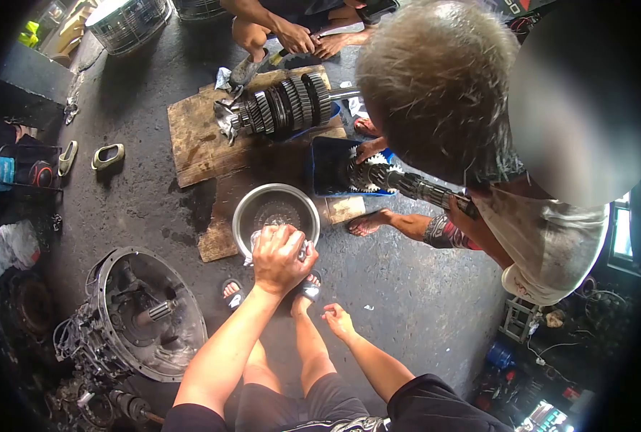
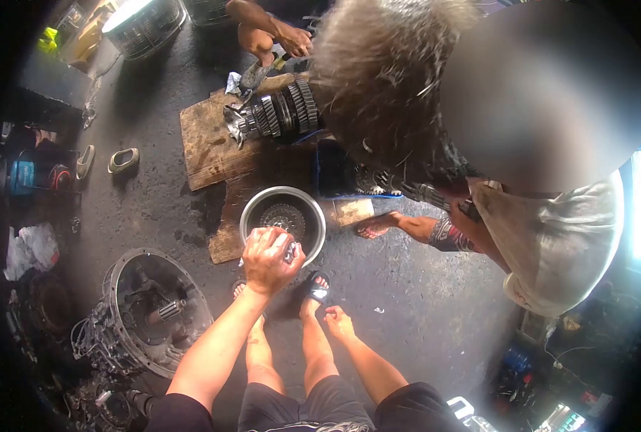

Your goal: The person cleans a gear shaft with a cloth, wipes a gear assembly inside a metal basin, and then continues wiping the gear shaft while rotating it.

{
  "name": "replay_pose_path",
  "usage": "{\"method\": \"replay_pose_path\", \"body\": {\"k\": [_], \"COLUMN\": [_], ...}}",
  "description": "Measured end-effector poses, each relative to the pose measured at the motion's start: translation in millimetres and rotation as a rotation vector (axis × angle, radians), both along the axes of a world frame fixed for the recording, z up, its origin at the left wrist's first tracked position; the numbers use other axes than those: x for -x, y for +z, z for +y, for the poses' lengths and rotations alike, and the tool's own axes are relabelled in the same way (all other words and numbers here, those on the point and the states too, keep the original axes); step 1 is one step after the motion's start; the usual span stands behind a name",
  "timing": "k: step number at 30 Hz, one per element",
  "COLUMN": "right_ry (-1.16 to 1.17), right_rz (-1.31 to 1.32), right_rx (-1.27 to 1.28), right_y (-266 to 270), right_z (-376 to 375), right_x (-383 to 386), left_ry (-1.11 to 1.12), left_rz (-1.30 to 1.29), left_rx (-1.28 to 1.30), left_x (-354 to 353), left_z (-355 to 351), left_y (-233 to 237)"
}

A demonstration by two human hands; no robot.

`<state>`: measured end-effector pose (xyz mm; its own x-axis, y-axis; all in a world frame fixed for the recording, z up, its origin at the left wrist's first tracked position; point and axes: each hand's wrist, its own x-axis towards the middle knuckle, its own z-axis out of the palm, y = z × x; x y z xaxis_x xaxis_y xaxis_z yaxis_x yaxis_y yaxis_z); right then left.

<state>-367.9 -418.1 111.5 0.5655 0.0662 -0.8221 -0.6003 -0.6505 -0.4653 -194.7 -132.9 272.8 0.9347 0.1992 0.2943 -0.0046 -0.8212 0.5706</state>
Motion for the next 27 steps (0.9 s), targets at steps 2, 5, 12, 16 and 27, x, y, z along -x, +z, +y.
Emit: {"method": "replay_pose_path", "body": {"k": [2, 5, 12, 16, 27], "right_ry": [-0.007, -0.026, -0.022, -0.057, 0.077], "right_rz": [0.001, 0.010, 0.076, 0.097, -0.308], "right_rx": [-0.005, -0.015, -0.026, -0.045, -0.094], "right_y": [-5.2, -10.7, -3.9, -0.3, -9.7], "right_z": [-2.0, -1.9, 3.8, 7.3, 40.4], "right_x": [0.1, 1.4, -9.0, -11.8, -54.8], "left_ry": [0.001, -0.005, -0.010, -0.016, -0.010], "left_rz": [-0.003, 0.001, -0.024, -0.018, -0.027], "left_rx": [0.002, 0.001, 0.025, 0.029, 0.035], "left_x": [-0.7, -0.5, 0.6, 1.2, 0.4], "left_z": [-1.6, -2.3, -6.2, -7.2, -7.1], "left_y": [-0.1, 1.0, -0.8, -0.7, 0.5]}}
